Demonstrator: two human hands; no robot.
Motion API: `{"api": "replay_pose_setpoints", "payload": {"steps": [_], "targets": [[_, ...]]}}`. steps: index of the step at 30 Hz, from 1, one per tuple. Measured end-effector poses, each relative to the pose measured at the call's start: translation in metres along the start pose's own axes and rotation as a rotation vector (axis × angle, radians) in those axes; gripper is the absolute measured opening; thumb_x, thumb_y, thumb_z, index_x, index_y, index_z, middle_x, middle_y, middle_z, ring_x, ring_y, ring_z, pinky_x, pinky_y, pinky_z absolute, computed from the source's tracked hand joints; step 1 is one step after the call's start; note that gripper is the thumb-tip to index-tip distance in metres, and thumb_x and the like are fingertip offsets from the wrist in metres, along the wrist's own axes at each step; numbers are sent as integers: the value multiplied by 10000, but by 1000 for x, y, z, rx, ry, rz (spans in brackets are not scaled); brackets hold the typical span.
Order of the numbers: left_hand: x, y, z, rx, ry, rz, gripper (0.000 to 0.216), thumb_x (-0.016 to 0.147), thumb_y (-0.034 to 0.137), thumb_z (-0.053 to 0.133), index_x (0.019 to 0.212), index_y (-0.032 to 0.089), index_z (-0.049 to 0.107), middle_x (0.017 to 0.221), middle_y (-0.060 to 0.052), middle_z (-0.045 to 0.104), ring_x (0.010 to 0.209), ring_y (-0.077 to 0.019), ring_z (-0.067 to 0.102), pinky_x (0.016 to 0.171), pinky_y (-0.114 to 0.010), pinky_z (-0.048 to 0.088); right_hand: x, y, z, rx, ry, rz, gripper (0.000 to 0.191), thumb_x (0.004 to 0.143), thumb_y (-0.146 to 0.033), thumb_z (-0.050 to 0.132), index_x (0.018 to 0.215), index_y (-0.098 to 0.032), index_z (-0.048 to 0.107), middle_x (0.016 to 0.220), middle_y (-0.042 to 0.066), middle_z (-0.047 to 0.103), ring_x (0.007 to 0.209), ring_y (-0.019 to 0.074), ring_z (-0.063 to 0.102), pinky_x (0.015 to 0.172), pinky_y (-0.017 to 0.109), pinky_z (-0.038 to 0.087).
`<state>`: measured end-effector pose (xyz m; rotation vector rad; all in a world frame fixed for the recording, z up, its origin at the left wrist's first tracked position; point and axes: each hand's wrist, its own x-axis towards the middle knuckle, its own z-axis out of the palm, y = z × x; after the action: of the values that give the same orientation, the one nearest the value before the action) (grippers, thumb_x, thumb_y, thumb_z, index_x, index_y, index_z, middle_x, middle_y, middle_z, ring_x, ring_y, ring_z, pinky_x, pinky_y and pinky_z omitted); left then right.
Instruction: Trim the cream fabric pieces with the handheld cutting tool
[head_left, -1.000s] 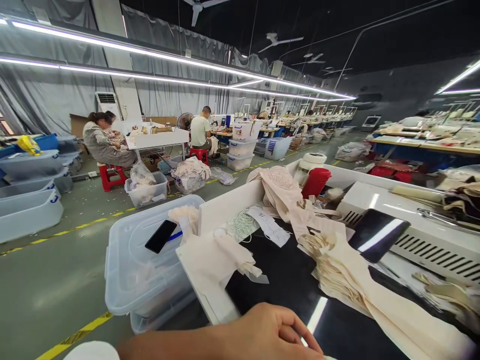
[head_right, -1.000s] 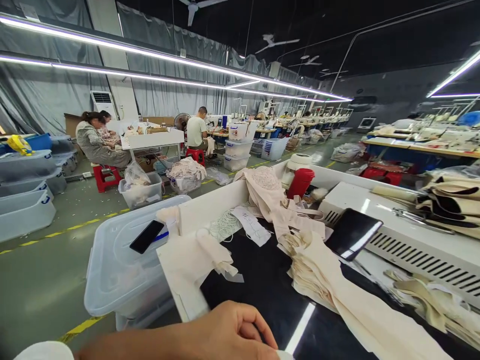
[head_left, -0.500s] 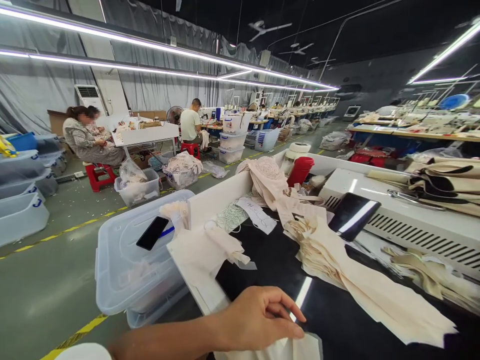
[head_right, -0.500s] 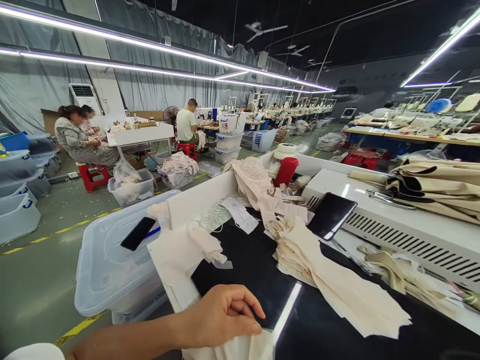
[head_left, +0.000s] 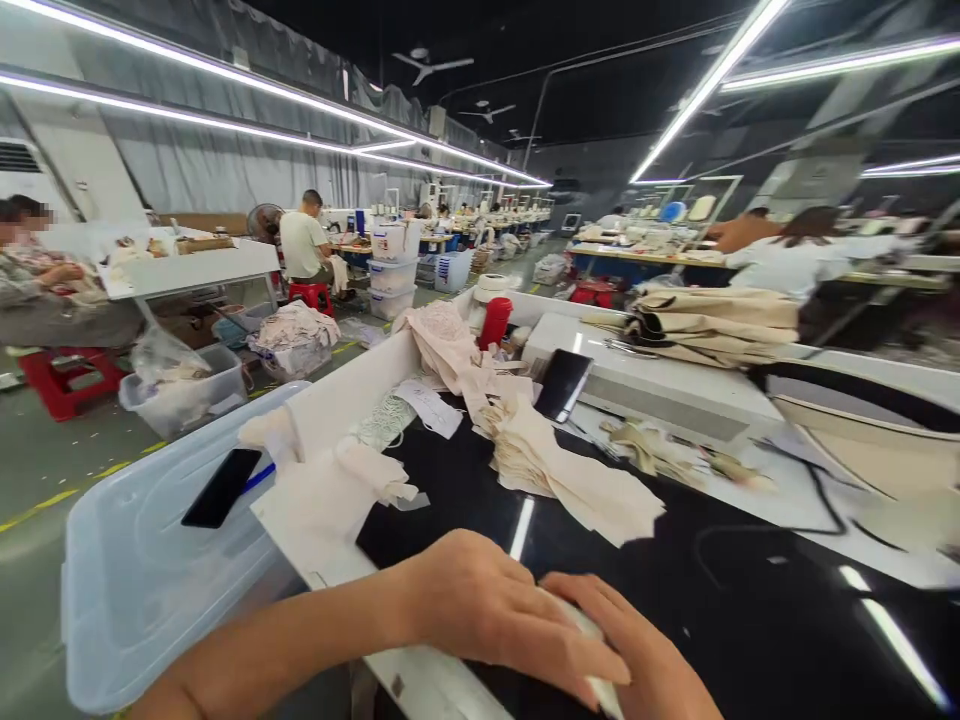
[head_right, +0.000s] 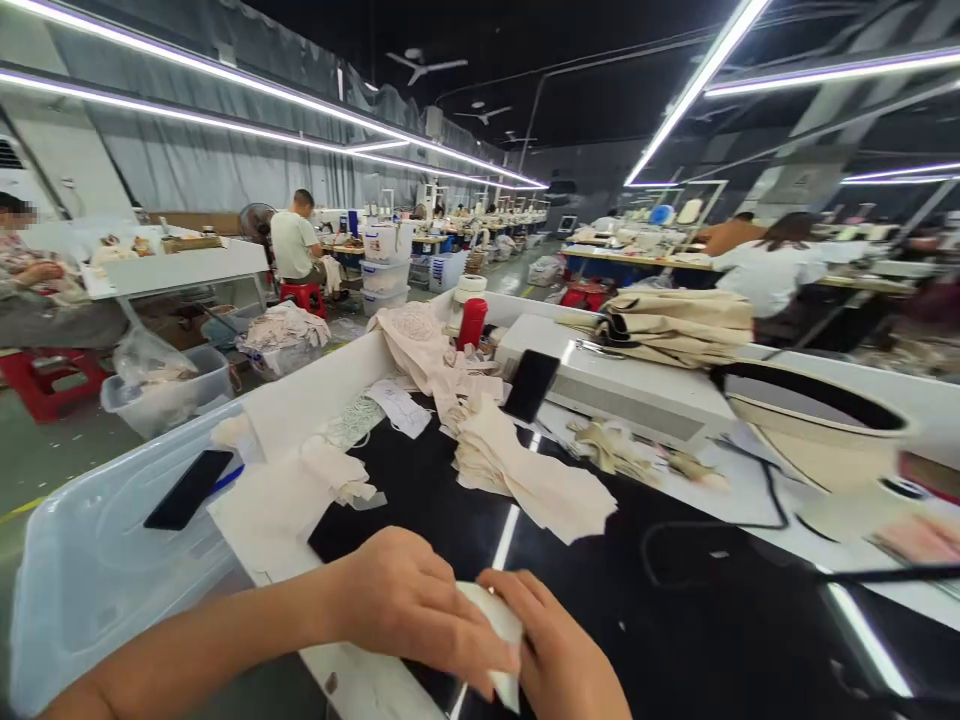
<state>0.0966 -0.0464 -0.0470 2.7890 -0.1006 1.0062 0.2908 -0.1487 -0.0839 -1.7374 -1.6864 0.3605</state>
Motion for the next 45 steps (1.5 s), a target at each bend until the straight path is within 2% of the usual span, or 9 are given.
{"api": "replay_pose_setpoints", "payload": {"steps": [2, 5, 14, 19, 26, 30, 37, 42, 45], "targets": [[-6, 5, 13, 63, 32, 118, 250, 1050, 462, 607, 1154, 257, 705, 998, 79, 801, 784, -106, 711, 657, -239, 489, 1, 0, -7, -225, -40, -104, 467, 849, -81, 420, 1103, -280, 758, 988, 24, 782, 774, 183, 773, 615, 257, 598], [-20, 11, 30, 111, -76, 68, 322, 1035, 513, 617, 1116, 207, 681, 1050, 2, 784, 940, -164, 706, 801, -293, 510, 0, -3, -10, -564, -9, -260, 460, 864, -4, 451, 1100, -285, 727, 968, -5, 769, 799, 148, 758, 610, 209, 572], [-44, 12, 44, 45, -161, 17, 225, 1017, 358, 686, 1145, 174, 668, 1195, -22, 762, 1004, -200, 692, 910, -322, 535, 2, 29, -10, -812, 199, -173, 576, 802, 112, 456, 1244, -174, 690, 1152, 144, 769, 996, 313, 738, 745, 410, 631], [-45, 20, 46, 45, -181, -21, 303, 964, 352, 758, 1202, 199, 649, 1306, 15, 724, 1091, -217, 687, 941, -342, 555, -10, 21, -7, -777, 238, -242, 726, 722, 152, 401, 1306, -201, 647, 1213, 110, 754, 1099, 281, 721, 858, 402, 636], [-35, 36, 34, -17, -218, -118, 291, 1021, 268, 658, 1297, 198, 599, 1323, -49, 695, 1175, -233, 672, 973, -368, 582, -53, -18, -2, -497, 203, -363, 605, 766, 116, 388, 1201, -205, 660, 1087, 76, 777, 992, 216, 745, 851, 348, 638], [-41, 33, 21, 24, -120, -140, 231, 1114, 229, 427, 1204, 158, 628, 1181, -76, 736, 1090, -214, 704, 976, -367, 586, -81, -20, 2, -484, 212, -331, 572, 752, 115, 412, 1149, -195, 682, 1033, 68, 787, 948, 209, 749, 837, 319, 629], [-57, 23, -3, 99, -192, -142, 344, 1136, 249, 347, 1021, 154, 657, 974, -57, 726, 926, -207, 714, 861, -372, 617, -96, -16, 8, -508, 201, -316, 682, 607, 127, 416, 1115, -218, 713, 1002, 42, 804, 907, 214, 762, 808, 321, 612], [-62, 23, -16, 165, -187, -170, 346, 1124, 219, 380, 932, 152, 660, 935, -56, 719, 910, -203, 702, 889, -396, 615, -100, -25, -10, -362, 187, -307, 614, 746, 115, 403, 1144, -238, 711, 1042, 41, 793, 941, 205, 756, 815, 319, 619], [-56, 29, -16, 165, -167, -190, 317, 1119, 201, 386, 970, 150, 662, 961, -62, 722, 930, -204, 701, 851, -373, 619, -108, -31, -33, -258, 370, -279, 434, 916, -12, 479, 1175, -278, 705, 1047, 58, 766, 946, 232, 737, 813, 363, 615]]}}
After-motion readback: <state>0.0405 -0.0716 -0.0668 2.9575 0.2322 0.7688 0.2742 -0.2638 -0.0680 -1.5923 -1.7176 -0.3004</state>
